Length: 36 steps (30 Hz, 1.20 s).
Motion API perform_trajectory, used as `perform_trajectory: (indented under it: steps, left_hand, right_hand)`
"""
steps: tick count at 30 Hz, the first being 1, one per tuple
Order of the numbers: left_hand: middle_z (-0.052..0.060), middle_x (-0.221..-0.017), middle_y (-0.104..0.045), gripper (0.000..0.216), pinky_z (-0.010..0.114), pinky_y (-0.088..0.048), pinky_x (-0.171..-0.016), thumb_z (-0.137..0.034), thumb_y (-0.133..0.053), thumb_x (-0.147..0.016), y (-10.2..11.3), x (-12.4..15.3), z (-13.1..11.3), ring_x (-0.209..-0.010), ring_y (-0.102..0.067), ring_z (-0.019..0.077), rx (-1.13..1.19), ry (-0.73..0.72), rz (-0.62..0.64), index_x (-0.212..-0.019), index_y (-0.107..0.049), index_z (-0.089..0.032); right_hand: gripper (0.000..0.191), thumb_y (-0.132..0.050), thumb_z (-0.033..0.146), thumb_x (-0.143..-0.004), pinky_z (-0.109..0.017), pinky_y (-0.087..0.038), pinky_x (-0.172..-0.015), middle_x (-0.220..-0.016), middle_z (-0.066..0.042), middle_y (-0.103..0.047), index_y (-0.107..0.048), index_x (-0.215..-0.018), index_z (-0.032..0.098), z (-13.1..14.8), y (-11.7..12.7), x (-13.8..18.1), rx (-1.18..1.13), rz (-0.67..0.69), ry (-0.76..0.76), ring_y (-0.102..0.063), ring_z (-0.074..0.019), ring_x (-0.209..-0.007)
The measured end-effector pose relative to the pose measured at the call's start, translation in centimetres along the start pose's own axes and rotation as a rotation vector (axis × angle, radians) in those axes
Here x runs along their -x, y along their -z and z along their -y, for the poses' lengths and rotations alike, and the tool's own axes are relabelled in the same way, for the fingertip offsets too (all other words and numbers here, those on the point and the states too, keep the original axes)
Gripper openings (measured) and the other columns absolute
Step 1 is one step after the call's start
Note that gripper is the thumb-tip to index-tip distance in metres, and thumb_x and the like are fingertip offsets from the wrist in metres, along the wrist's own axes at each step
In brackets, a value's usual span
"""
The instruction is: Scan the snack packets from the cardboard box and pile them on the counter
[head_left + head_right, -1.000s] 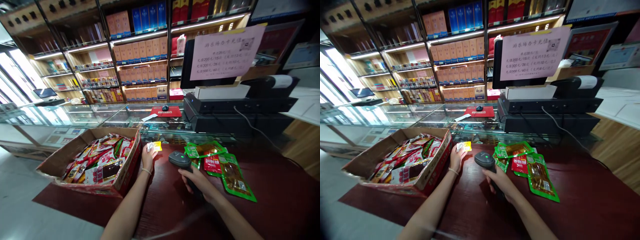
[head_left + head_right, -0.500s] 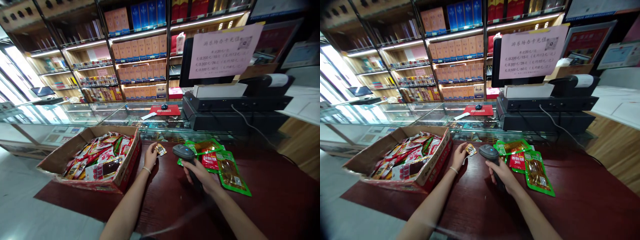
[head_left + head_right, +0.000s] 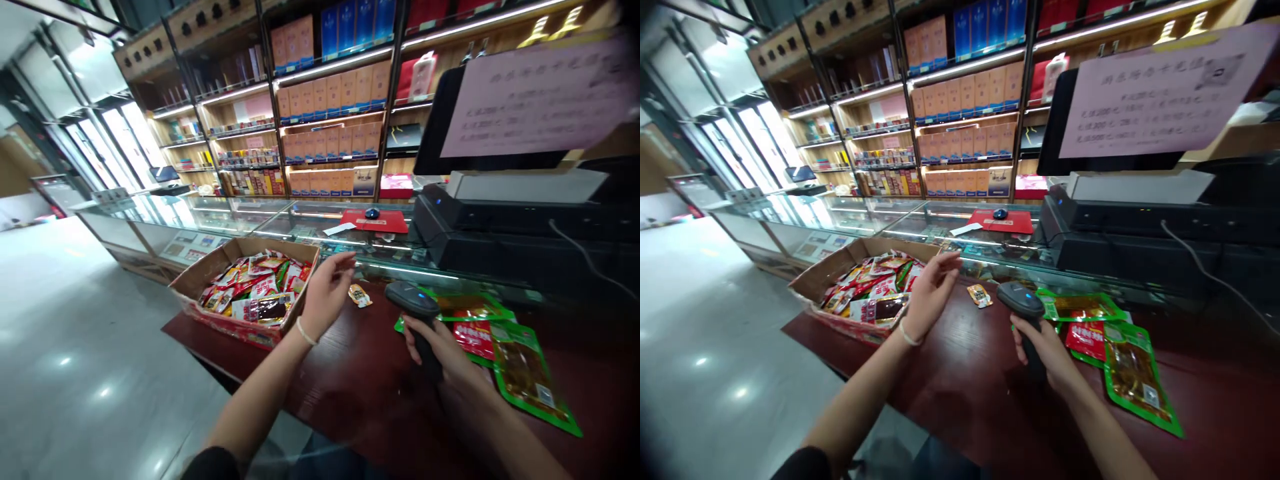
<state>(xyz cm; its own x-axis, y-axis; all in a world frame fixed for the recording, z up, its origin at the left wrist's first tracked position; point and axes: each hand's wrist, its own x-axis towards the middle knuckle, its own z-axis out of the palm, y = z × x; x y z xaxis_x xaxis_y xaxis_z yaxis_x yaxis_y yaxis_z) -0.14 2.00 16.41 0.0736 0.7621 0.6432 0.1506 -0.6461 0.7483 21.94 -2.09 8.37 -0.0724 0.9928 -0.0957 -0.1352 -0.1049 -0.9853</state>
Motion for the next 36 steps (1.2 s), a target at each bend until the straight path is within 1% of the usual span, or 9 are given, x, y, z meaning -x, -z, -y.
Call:
perform_trajectory:
  steps: [4, 8, 12, 17, 23, 26, 29, 33, 36]
  left_hand:
    - [0.006, -0.105, -0.068, 0.025, 0.028, -0.050, -0.085, -0.029, -0.055, -0.088, 8.4, -1.6, -0.6, -0.096, -0.064, 0.0170, -0.312, 0.024, 0.089, -0.110, -0.063, -0.020]
    - [0.005, -0.096, -0.070, 0.029, 0.029, -0.049, -0.083, -0.037, -0.058, -0.083, 16.3, -2.0, 3.2, -0.088, -0.064, 0.0183, -0.566, 0.220, 0.232, -0.102, -0.067, -0.017]
    - [0.004, -0.090, -0.071, 0.032, 0.027, -0.049, -0.077, -0.042, -0.060, -0.079, 21.2, -1.1, 6.9, -0.083, -0.063, 0.0185, -0.692, 0.399, 0.355, -0.097, -0.069, -0.017]
    - [0.005, -0.087, -0.069, 0.037, 0.026, -0.047, -0.073, -0.045, -0.062, -0.077, 22.7, 0.4, 9.0, -0.078, -0.062, 0.0184, -0.672, 0.434, 0.600, -0.098, -0.066, -0.016]
    - [0.009, -0.106, -0.061, 0.058, 0.031, -0.044, -0.080, -0.050, -0.072, -0.064, 22.5, 1.3, 9.7, -0.092, -0.058, 0.0238, -0.830, 0.335, 0.781, -0.109, -0.056, -0.018]
    - [0.004, -0.087, -0.062, 0.041, 0.029, -0.043, -0.071, -0.052, -0.066, -0.070, 22.5, 1.2, 9.7, -0.077, -0.057, 0.0202, -0.820, 0.406, 0.815, -0.092, -0.059, -0.018]
    - [0.002, -0.076, -0.061, 0.031, 0.028, -0.041, -0.068, -0.049, -0.058, -0.077, 22.6, 0.8, 9.0, -0.071, -0.055, 0.0189, -0.783, 0.360, 0.673, -0.081, -0.059, -0.018]
    - [0.003, -0.091, -0.063, 0.030, 0.031, -0.042, -0.079, -0.044, -0.050, -0.085, 21.7, -0.4, 7.2, -0.084, -0.057, 0.0206, -0.697, 0.244, 0.126, -0.101, -0.057, -0.020]
    - [0.004, -0.096, -0.061, 0.030, 0.032, -0.043, -0.084, -0.040, -0.051, -0.085, 19.4, -1.4, 5.4, -0.090, -0.057, 0.0197, -0.480, 0.176, -0.223, -0.106, -0.054, -0.019]
  right_hand:
    - [0.036, -0.065, 0.047, -0.081, -0.020, -0.033, -0.036, -0.055, 0.004, -0.050, -0.050, -0.065, 0.018, 1.9, -2.6, -0.6, 0.037, 0.089, -0.004, -0.045, -0.0067, -0.037]
    - [0.031, -0.067, 0.047, -0.079, -0.020, -0.033, -0.034, -0.057, 0.005, -0.053, -0.054, -0.081, 0.019, 3.6, -6.4, -1.9, 0.046, 0.183, 0.011, -0.047, -0.0082, -0.037]
    - [0.032, -0.067, 0.046, -0.078, -0.020, -0.034, -0.034, -0.055, 0.006, -0.051, -0.052, -0.083, 0.019, 4.3, -10.4, -3.6, 0.060, 0.269, 0.003, -0.047, -0.0084, -0.036]
    - [0.033, -0.066, 0.048, -0.078, -0.020, -0.035, -0.033, -0.054, 0.005, -0.052, -0.052, -0.079, 0.018, 3.6, -13.3, -4.8, 0.087, 0.316, 0.003, -0.046, -0.0081, -0.034]
    - [0.033, -0.068, 0.047, -0.076, -0.019, -0.035, -0.032, -0.053, 0.005, -0.053, -0.051, -0.077, 0.019, 2.7, -13.2, -4.7, 0.128, 0.312, -0.053, -0.046, -0.0078, -0.033]
    - [0.032, -0.066, 0.047, -0.077, -0.019, -0.035, -0.032, -0.052, 0.006, -0.052, -0.053, -0.080, 0.018, 2.7, -12.9, -4.5, 0.118, 0.298, -0.042, -0.045, -0.0073, -0.033]
    - [0.032, -0.068, 0.046, -0.077, -0.019, -0.034, -0.032, -0.054, 0.006, -0.052, -0.053, -0.084, 0.018, 3.2, -12.3, -4.1, 0.085, 0.277, -0.007, -0.046, -0.0076, -0.034]
    - [0.032, -0.069, 0.045, -0.077, -0.018, -0.034, -0.032, -0.055, 0.007, -0.051, -0.053, -0.086, 0.018, 4.1, -10.6, -3.3, 0.041, 0.223, 0.055, -0.046, -0.0071, -0.035]
    - [0.033, -0.069, 0.045, -0.078, -0.018, -0.034, -0.032, -0.055, 0.007, -0.051, -0.054, -0.090, 0.018, 4.4, -8.5, -2.6, -0.009, 0.166, 0.091, -0.046, -0.0071, -0.034]
